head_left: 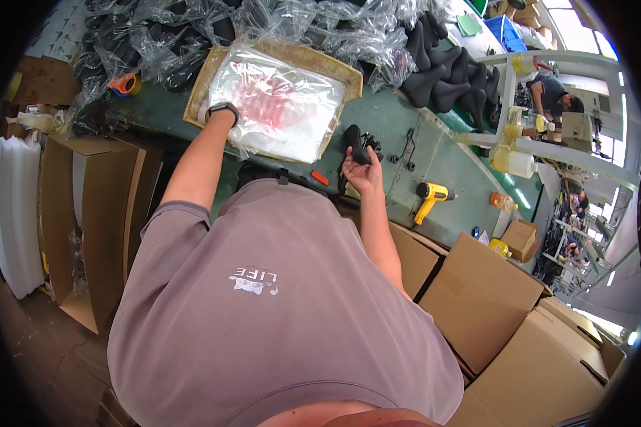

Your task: The worker is bagging bicycle saddles and packing them into a cardboard shipping box.

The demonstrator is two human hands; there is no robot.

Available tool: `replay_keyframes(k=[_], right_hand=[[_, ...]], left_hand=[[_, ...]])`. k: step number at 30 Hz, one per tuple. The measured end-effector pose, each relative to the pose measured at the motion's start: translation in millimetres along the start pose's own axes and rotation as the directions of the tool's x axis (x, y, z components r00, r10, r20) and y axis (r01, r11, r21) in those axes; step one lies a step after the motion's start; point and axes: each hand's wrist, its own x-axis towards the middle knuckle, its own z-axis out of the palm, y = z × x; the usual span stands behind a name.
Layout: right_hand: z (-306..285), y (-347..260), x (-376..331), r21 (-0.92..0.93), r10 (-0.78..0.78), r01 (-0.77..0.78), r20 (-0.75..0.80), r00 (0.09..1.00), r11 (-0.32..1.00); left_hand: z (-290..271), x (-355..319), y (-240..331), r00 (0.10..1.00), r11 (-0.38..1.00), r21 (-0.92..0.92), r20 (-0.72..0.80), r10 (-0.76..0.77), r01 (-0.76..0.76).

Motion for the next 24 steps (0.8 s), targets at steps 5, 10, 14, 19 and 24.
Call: replay_keyframes(k=[5,10,14,19,24], right_hand=[[-6,-4,-15,-0.034,-0.028,0.018,-0.325,0.945,0.999],[-48,5,-49,-0.251,-0.104,0.027,-0.301,0.948,0.968],[-13,46,-92,-0.377,-0.232,0.203,-0.033,0.972,0.904],[44,74,-93,-0.401,-0.223,0.271,0.164,0.961,0.875],[99,68,-83,-0.527,-0.18,0.259,0.196,0.964,0.809]], left_hand=[[16,8,-29,0.941,0.965,-0.261,-0.319,-0.117,0.032],[-6,-40,-34,0.979,0.269,-0.943,-0.202,-0.001,-0.194],[6,-49,-39,0.991,-0.191,-0.98,-0.084,0.108,-0.063],[15,24,-27,0.998,0.24,-0.969,-0.058,-0.033,-0.048],[6,5,5,0.968,0.09,-0.967,-0.245,-0.047,-0.24]])
